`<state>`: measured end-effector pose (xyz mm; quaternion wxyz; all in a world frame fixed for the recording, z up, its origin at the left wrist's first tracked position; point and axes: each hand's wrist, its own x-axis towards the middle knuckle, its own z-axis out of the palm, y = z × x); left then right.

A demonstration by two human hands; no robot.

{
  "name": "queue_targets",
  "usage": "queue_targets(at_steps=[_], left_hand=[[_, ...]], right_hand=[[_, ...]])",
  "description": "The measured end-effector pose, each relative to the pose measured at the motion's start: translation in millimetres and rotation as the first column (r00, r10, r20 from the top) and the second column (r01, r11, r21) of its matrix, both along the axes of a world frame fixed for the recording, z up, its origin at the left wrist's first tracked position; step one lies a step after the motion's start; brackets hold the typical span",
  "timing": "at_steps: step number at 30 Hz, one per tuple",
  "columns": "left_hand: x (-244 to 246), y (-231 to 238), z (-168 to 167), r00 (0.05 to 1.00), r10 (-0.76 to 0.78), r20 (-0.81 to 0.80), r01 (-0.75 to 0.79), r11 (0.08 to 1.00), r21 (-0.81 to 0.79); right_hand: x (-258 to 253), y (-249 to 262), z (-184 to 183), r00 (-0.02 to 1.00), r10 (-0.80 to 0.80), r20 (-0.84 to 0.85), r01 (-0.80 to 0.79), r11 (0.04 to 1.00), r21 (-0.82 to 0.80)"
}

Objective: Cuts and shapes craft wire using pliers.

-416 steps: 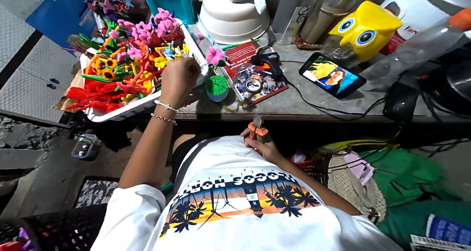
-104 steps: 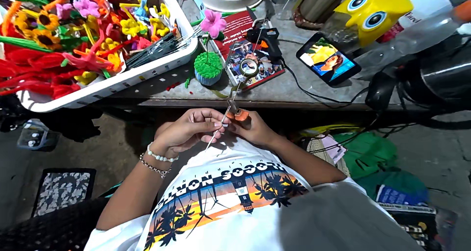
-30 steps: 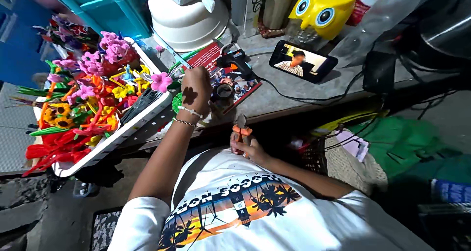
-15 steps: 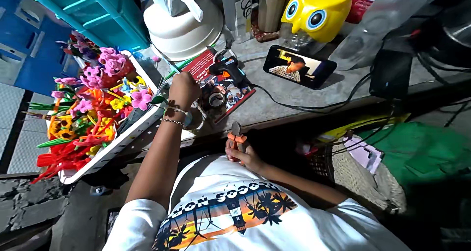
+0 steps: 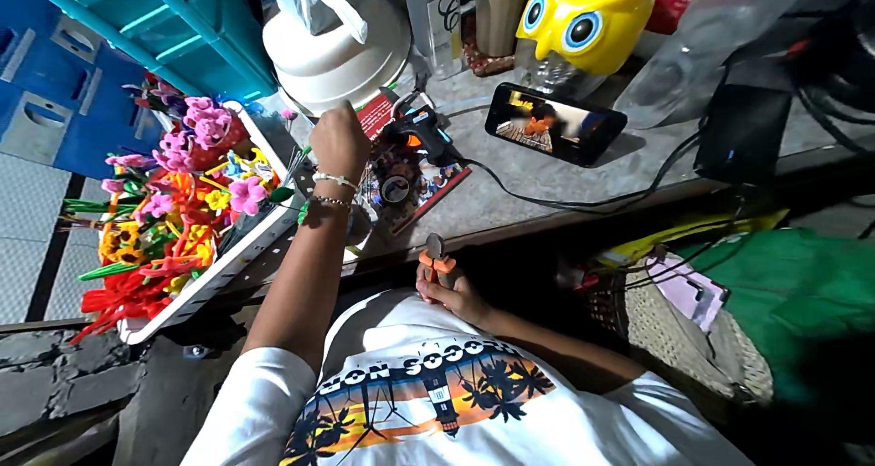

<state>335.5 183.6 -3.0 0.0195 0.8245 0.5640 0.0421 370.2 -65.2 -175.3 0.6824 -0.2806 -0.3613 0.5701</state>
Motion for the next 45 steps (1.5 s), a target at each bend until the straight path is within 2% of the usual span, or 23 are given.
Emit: queue_targets(at_steps=[4,8,11,23,33,37,41,45], left_hand=[[20.4,32.6,-9.2,1.0,0.016,0.025,-0.017,0.999,0.052],[32.3,60.0,-28.1,0.999,0.041,0.009,-0.041,0.999,0.011],[40.4,59.8,-31.8,0.998,0.05,-0.042,-0.051,0.998,-0.041],[43.7,71.2,-38.3,0.986,0.063,-0.152,-0.073,0.996,-0.058],[36.4,58.0,-11.7,0.995,0.086,-0.048,-0.086,0.996,-0.004],[34.3,37.7,-1.7,0.994,0.07,0.084,-0.069,0.997,-0.023],[26.7,-12.2,15.7,0.952,-0.135,0.276,0.136,0.991,0.015],[-1.2,-89.4,58.0,0.895,-0.293,0.336,0.285,0.956,0.075]], right_hand=[[1.8,-0.8,-1.9,1.0,0.0,0.007,0.0,1.0,0.001],[3.5,-2.3,-1.8,1.0,-0.011,0.0,0.011,1.0,0.006],[6.5,-3.7,-2.3,1.0,-0.008,0.013,0.008,1.0,0.002],[7.5,-1.1,-5.6,0.997,-0.046,0.055,0.042,0.997,0.062],[4.1,-2.7,-1.1,0.992,-0.033,0.124,0.031,0.999,0.019],[-1.2,-3.3,-0.3,0.984,-0.058,0.167,0.05,0.997,0.05],[-4.0,-4.7,5.7,0.971,-0.075,0.226,0.062,0.996,0.064],[-5.4,-1.2,33.8,0.98,-0.014,0.199,0.022,0.999,-0.036]])
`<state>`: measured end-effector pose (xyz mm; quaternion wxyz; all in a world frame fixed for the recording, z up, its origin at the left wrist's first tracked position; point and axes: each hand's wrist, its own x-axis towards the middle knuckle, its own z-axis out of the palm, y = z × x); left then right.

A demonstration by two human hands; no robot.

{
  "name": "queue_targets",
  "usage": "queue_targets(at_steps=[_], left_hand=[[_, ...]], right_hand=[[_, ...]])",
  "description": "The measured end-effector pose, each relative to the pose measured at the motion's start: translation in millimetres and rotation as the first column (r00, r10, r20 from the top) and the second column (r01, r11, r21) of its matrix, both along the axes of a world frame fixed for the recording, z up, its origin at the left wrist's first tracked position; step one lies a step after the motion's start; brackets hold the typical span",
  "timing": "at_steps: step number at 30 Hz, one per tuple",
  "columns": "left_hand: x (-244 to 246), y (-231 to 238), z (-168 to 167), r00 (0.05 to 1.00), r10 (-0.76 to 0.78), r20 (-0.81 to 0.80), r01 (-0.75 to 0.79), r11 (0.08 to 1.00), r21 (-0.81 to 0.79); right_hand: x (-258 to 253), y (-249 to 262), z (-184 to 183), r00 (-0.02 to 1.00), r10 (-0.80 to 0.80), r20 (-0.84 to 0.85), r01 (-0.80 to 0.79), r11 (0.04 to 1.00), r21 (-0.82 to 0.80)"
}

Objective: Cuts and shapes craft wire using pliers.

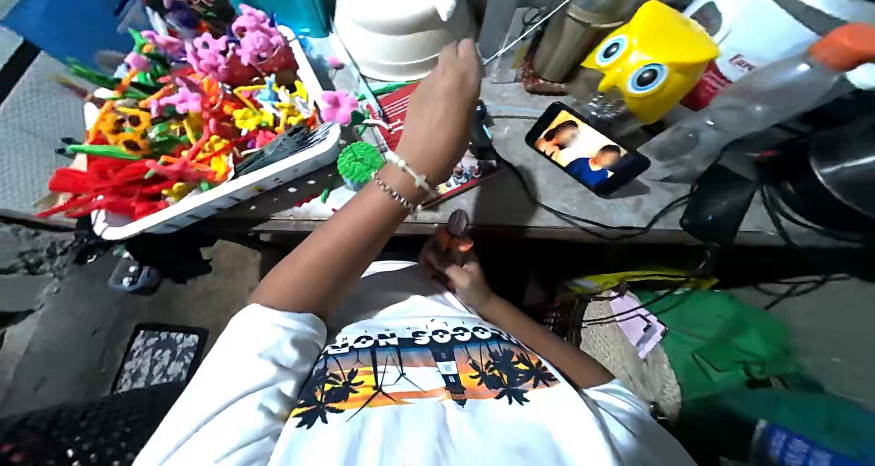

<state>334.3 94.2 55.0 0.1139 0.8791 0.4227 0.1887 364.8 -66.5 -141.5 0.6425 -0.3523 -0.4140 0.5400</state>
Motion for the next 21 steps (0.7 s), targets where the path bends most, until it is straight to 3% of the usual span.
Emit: queue_targets(at_steps=[4,7,10,13,21], left_hand=[[-78.8,-31.5,19.4,0.913,-0.25,0.323,0.224,0.968,0.115],[-148.4,-42.0,20.7,0.819,-0.279,0.502,0.298,0.954,0.044],[-206.3,-66.6,1.9,0.757,-0.098,0.646,0.26,0.952,-0.16],[-232.5,-71.7,-28.3,0.667,0.014,0.745,0.285,0.919,-0.272],[-236.8,-76.9,-99.0,0.492,0.336,0.803,0.418,0.718,-0.556]], right_hand=[[-6.5,18.6,31.2,0.989,0.145,0.036,-0.144,0.989,-0.026],[-21.6,32.1,47.4,0.978,0.206,0.045,-0.204,0.978,-0.035],[-36.3,50.8,53.6,0.974,0.207,0.088,-0.202,0.977,-0.063],[-46.1,68.6,56.9,0.984,0.131,0.122,-0.108,0.978,-0.178],[-56.0,99.5,64.9,0.997,0.022,0.069,-0.006,0.976,-0.216]])
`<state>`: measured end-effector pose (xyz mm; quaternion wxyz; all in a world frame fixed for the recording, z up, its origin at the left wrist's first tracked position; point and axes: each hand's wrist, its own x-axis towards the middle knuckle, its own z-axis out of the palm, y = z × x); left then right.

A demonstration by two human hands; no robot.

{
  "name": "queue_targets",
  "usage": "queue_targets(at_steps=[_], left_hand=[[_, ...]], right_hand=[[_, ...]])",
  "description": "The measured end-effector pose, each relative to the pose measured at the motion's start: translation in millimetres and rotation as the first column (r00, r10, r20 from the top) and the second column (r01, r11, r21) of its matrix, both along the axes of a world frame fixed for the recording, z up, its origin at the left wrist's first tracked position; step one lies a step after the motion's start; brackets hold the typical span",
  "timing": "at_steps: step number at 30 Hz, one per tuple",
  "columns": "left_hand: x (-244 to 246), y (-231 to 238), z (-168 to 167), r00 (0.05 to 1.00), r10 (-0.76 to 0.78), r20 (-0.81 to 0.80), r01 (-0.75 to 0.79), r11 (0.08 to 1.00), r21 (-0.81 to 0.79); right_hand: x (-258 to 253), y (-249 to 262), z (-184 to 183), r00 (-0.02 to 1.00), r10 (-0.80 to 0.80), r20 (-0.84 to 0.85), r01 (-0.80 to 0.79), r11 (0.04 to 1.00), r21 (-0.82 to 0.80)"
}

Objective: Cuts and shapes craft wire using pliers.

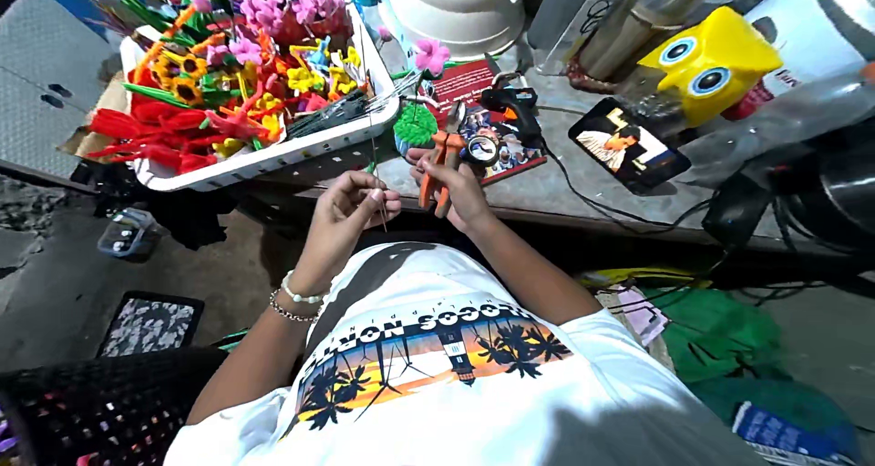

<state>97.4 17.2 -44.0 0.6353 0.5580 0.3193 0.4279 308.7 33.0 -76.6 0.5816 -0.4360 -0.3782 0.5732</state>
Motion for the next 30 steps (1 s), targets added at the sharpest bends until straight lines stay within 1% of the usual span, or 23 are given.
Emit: queue_targets(at_steps=[3,5,6,8,9,12,17,21,25,28,30], left_hand=[[8.4,-4.2,-15.8,1.0,-0.026,-0.005,0.026,1.0,-0.001],[12.1,-8.5,-28.3,0.998,-0.044,-0.039,0.045,0.999,0.023],[13.4,-10.7,-34.4,0.997,-0.05,-0.055,0.052,0.998,0.04],[17.3,-14.2,-42.6,0.996,-0.047,-0.08,0.054,0.995,0.078],[19.6,-15.8,-45.2,0.995,-0.04,-0.095,0.049,0.994,0.096],[20.3,-16.9,-52.6,0.992,-0.056,-0.112,0.068,0.993,0.101],[15.8,-6.1,-58.9,0.99,-0.103,-0.097,0.104,0.995,0.003],[12.8,-1.3,-56.8,0.988,-0.129,-0.09,0.126,0.992,-0.031],[8.6,3.7,-51.9,0.981,-0.18,-0.068,0.174,0.982,-0.077],[7.2,4.2,-49.4,0.978,-0.205,-0.046,0.199,0.974,-0.104],[10.8,6.0,-50.6,0.978,-0.207,-0.041,0.199,0.97,-0.137]], right_hand=[[-2.9,-21.0,7.1,0.996,0.037,0.085,-0.041,0.998,0.042],[-4.1,-31.6,7.1,0.992,0.056,0.117,-0.077,0.98,0.183],[-5.2,-34.6,7.0,0.991,0.041,0.124,-0.071,0.965,0.254],[-6.9,-37.6,7.6,0.988,-0.009,0.156,-0.047,0.935,0.352],[-7.0,-38.1,7.9,0.986,-0.026,0.166,-0.038,0.926,0.375],[-9.6,-39.5,3.9,0.986,-0.039,0.16,-0.018,0.94,0.342],[-5.6,-34.4,-6.9,0.982,-0.062,0.177,0.015,0.967,0.255],[0.7,-46.7,-9.2,0.979,-0.002,0.204,-0.029,0.988,0.149],[0.7,-42.6,-11.3,0.97,-0.025,0.241,-0.021,0.982,0.186],[-4.1,-39.0,-14.7,0.965,-0.1,0.244,0.046,0.975,0.215],[-5.0,-39.2,-13.3,0.956,-0.119,0.268,0.059,0.974,0.22]])
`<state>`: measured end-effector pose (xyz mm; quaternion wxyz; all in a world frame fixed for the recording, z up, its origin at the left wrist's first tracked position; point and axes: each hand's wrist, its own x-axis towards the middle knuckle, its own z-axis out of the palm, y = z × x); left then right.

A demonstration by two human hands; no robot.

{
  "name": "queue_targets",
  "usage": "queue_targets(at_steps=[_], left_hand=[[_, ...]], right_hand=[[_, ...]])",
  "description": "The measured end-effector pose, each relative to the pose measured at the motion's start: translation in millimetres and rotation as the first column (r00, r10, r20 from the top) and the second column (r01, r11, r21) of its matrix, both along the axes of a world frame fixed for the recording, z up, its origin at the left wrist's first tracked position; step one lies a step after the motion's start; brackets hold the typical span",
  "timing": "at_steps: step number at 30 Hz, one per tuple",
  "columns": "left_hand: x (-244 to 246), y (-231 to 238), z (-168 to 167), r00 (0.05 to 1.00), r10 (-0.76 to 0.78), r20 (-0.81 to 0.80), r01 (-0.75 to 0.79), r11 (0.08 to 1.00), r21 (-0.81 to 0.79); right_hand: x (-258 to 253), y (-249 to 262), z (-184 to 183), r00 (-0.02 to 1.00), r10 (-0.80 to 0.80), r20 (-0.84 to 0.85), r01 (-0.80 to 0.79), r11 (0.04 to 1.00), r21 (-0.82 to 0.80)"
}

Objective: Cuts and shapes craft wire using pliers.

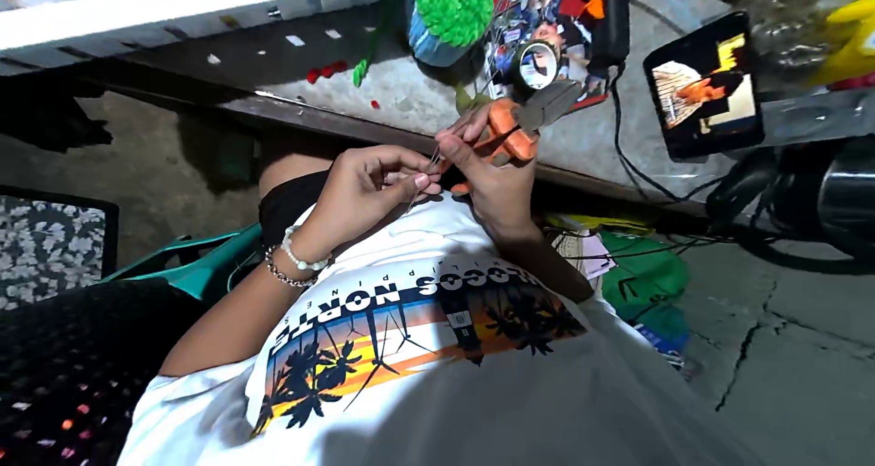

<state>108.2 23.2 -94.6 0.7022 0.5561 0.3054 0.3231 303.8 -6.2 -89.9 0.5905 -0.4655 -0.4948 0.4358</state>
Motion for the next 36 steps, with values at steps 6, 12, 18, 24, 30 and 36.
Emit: queue_targets(at_steps=[6,12,18,24,30,36], left_hand=[[5.1,-5.3,-3.1,0.999,-0.012,0.053,0.015,0.998,-0.067],[6.7,-8.2,4.4,0.999,-0.019,0.041,0.022,0.998,-0.054],[11.9,-7.3,12.5,0.998,-0.011,0.055,0.014,0.998,-0.058],[23.6,-0.7,30.7,0.997,-0.001,0.082,0.003,1.0,-0.028],[32.0,-1.5,45.6,0.991,0.022,0.129,-0.021,1.0,-0.014],[35.9,-9.3,47.6,0.985,0.022,0.171,-0.012,0.998,-0.061]], right_hand=[[0.4,2.7,-3.2,0.999,-0.031,0.01,0.03,0.998,0.061],[-0.3,-3.7,1.1,0.989,-0.09,0.114,0.077,0.991,0.113],[-2.5,-8.5,1.4,0.999,-0.051,0.012,0.048,0.988,0.145],[6.6,-11.1,9.9,0.996,-0.084,0.01,0.079,0.969,0.233],[26.6,-35.0,5.3,0.963,-0.085,0.258,-0.04,0.895,0.444],[21.2,-53.0,-0.2,0.891,-0.158,0.427,-0.105,0.842,0.529]])
